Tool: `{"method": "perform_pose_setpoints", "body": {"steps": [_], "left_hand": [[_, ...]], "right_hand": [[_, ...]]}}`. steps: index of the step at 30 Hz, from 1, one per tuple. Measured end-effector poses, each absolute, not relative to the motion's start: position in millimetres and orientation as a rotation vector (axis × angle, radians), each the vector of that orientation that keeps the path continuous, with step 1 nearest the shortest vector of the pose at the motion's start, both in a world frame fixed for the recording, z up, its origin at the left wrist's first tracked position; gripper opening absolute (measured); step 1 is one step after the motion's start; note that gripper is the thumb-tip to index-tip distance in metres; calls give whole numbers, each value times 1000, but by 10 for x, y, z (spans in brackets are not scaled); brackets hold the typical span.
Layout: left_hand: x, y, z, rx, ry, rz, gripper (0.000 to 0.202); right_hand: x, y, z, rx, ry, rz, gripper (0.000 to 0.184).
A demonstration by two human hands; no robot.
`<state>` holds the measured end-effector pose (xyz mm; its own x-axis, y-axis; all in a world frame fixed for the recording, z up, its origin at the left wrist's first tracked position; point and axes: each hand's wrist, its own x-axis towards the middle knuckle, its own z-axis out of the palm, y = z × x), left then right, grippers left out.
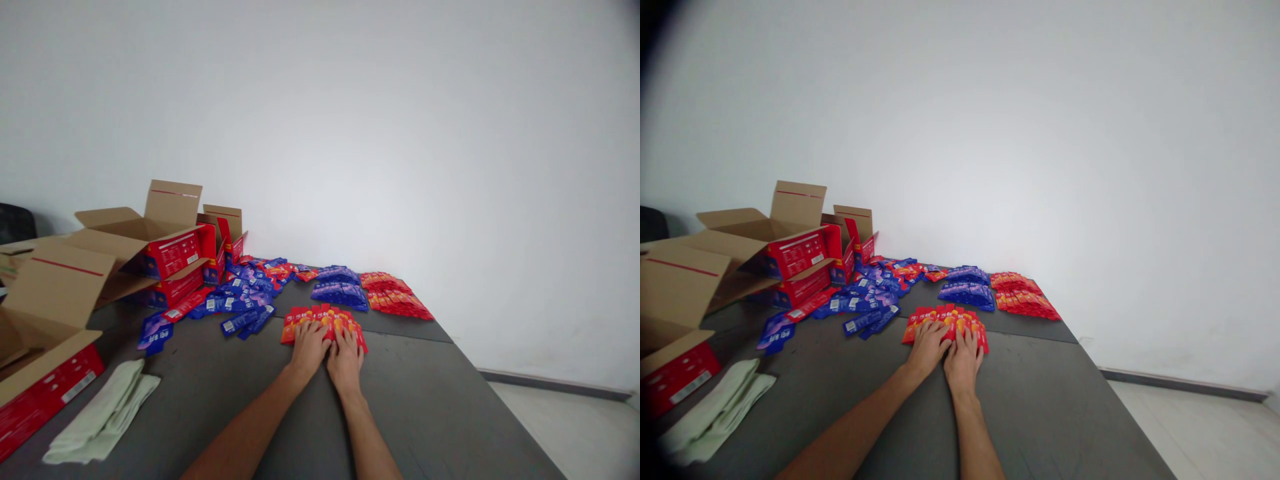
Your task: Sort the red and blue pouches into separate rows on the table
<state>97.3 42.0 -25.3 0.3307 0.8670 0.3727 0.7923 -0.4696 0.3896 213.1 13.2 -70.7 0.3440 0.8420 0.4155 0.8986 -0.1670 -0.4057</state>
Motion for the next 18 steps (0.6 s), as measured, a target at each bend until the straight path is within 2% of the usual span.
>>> {"method": "perform_pose_setpoints", "body": {"steps": [7,12,18], "left_hand": [[885,322,-244,2413,1579,843,51],[640,231,-239,2384,1630,868,50],[144,216,-200,2329,1750,852,47]], "right_hand": [[2069,64,-559,-2017,-1504,-174,47],[1888,33,-443,-1861,-1562,-311,47],[1439,100,-485,-1607,-1745,-278,46]]}}
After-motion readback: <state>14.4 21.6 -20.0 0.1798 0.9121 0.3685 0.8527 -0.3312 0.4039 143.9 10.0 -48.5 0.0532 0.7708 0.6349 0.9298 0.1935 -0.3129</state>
